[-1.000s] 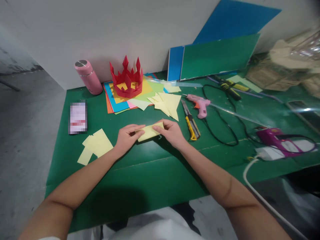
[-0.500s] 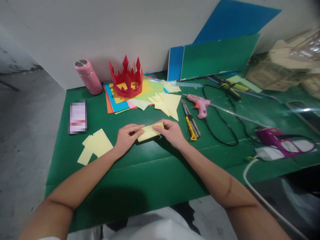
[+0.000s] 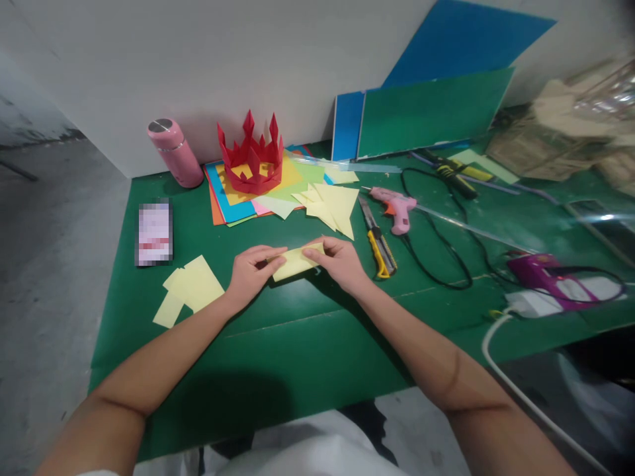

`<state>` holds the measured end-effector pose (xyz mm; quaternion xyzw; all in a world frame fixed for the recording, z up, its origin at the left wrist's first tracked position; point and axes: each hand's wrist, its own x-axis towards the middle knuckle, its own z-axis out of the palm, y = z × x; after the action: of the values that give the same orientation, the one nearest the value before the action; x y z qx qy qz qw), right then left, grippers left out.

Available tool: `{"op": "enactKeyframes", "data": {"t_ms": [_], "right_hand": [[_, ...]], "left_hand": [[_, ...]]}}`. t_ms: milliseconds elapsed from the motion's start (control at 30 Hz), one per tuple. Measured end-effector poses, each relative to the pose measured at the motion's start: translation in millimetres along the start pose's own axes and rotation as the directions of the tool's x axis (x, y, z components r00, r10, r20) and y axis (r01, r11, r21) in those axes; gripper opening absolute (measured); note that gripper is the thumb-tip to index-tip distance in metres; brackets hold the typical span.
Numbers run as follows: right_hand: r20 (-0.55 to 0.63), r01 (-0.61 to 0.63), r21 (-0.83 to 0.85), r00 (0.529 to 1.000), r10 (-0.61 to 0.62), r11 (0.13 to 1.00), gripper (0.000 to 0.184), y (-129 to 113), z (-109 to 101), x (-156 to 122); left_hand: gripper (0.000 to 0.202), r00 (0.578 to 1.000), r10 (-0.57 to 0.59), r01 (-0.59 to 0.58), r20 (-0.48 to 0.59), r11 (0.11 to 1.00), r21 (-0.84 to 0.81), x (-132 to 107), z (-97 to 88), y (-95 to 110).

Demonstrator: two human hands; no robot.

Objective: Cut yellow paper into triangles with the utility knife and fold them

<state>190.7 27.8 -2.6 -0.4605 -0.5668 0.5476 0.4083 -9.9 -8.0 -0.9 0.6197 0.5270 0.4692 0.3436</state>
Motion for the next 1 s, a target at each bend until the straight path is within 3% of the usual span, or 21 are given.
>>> {"op": "enactKeyframes", "data": {"t_ms": [367, 667, 1000], "right_hand": [[-0.023, -0.003, -0.011, 1.000, 0.003, 1.000, 0.030, 1.2, 0.0, -0.5], [-0.010, -0.006, -0.005, 1.000, 0.006, 1.000, 0.030, 1.1, -0.6, -0.5], [-0.006, 0.031, -0.091, 0.999, -0.031, 0.995, 0.027, -1.2, -0.6, -1.4]], "left_hand": [[0.019, 1.000, 0.018, -0.018, 0.006, 0.999, 0.038, 0.4, -0.4, 0.1], [0.021, 0.999, -0.031, 0.031, -0.007, 0.999, -0.017, -0.3, 1.3, -1.3], [0.019, 0.979, 0.175, -0.184, 0.100, 0.979, 0.092, 0.4, 0.1, -3.5]]}}
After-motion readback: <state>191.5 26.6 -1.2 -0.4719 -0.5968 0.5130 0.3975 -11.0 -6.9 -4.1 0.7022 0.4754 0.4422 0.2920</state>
